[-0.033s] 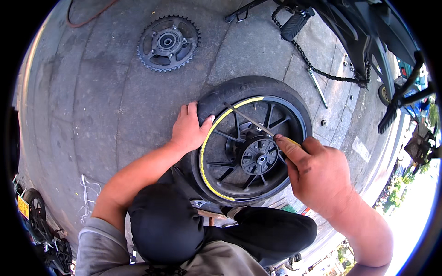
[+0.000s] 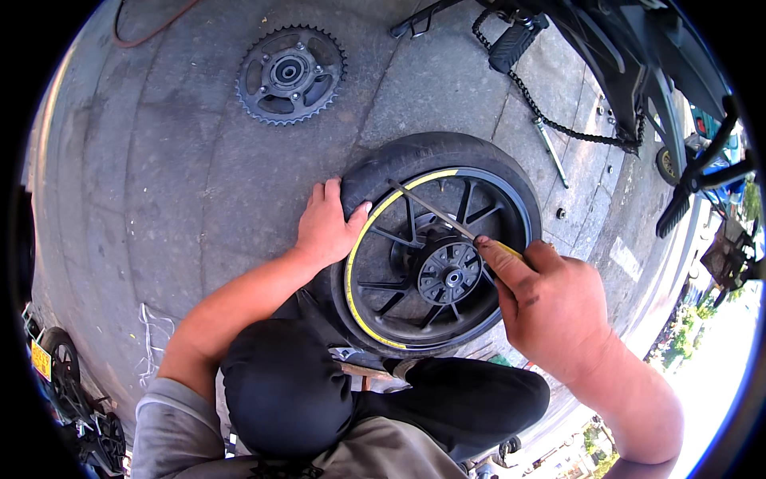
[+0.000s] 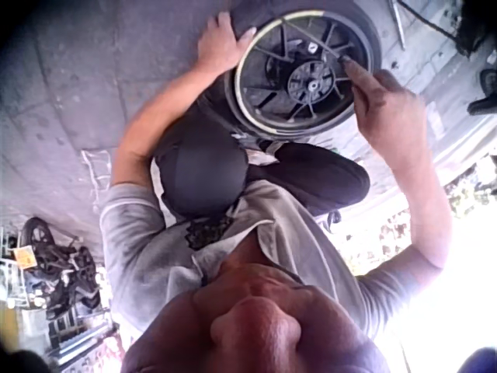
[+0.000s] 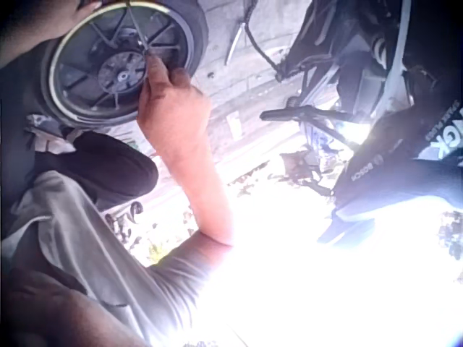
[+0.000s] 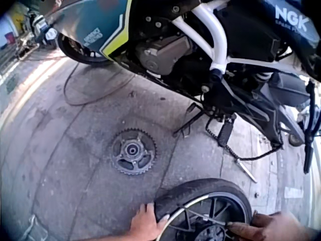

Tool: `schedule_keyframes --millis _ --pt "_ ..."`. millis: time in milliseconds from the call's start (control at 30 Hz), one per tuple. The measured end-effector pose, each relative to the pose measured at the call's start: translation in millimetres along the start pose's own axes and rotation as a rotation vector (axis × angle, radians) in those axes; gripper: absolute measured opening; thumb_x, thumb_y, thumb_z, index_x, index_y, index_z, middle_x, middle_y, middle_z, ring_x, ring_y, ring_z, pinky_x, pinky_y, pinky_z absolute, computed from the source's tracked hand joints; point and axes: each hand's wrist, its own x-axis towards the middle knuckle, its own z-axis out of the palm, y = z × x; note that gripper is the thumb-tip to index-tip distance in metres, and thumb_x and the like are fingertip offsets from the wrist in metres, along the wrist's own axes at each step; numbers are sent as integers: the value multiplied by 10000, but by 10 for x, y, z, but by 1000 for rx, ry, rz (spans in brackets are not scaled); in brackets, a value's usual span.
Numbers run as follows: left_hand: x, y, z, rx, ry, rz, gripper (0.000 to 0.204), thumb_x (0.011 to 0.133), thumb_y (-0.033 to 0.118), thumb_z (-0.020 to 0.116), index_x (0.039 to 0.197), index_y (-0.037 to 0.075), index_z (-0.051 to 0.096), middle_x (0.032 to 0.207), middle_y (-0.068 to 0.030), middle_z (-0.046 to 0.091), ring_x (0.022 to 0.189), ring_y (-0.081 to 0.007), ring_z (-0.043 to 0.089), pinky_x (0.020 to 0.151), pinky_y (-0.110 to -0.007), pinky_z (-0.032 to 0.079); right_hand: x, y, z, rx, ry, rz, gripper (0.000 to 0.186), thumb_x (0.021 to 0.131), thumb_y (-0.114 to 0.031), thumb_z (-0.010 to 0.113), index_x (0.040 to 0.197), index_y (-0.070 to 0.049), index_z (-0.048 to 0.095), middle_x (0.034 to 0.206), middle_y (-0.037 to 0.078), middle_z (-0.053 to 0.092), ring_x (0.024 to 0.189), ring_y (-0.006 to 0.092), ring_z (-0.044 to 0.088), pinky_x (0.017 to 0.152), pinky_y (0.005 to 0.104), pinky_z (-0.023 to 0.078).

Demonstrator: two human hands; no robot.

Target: The person removes a sprocket from a motorcycle wheel by hand and using a screwdriver, after prying the tire away from the rim.

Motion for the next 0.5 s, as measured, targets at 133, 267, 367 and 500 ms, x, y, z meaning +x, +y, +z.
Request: schedule_keyframes --millis 133,267,367,500 --pt "23 -58 79 24 37 47 732 979 472 754 1439 -29 482 1270 -277 571 1180 -490 607 963 -595 534 138 9 9 -44 -2 -60 481 890 -92 798 1365 -166 777 848 83 615 628 275 675 570 409 547" --pt "33 -43 123 19 73 67 697 967 460 766 1395 -21 501 1251 -274 569 1174 -492 600 959 -600 530 185 9 42 -74 -23 -58 506 874 -76 787 1372 -159 767 852 81 621 629 272 676 565 409 546" --pt "79 1 131 23 107 37 673 950 463 785 1348 -9 518 1267 -281 573 1181 -496 599 970 -602 527 272 40 96 -72 -5 -69 479 893 -87 766 1367 -156 767 853 84 627 620 270 671 563 415 548" --pt "83 -63 100 0 54 -4 724 961 507 766 1383 -23 509 1310 -301 582 1221 -511 594 1033 -602 508 119 48 138 -9 66 -30 433 921 -129 761 1349 -188 772 865 106 660 688 352 703 627 471 571"
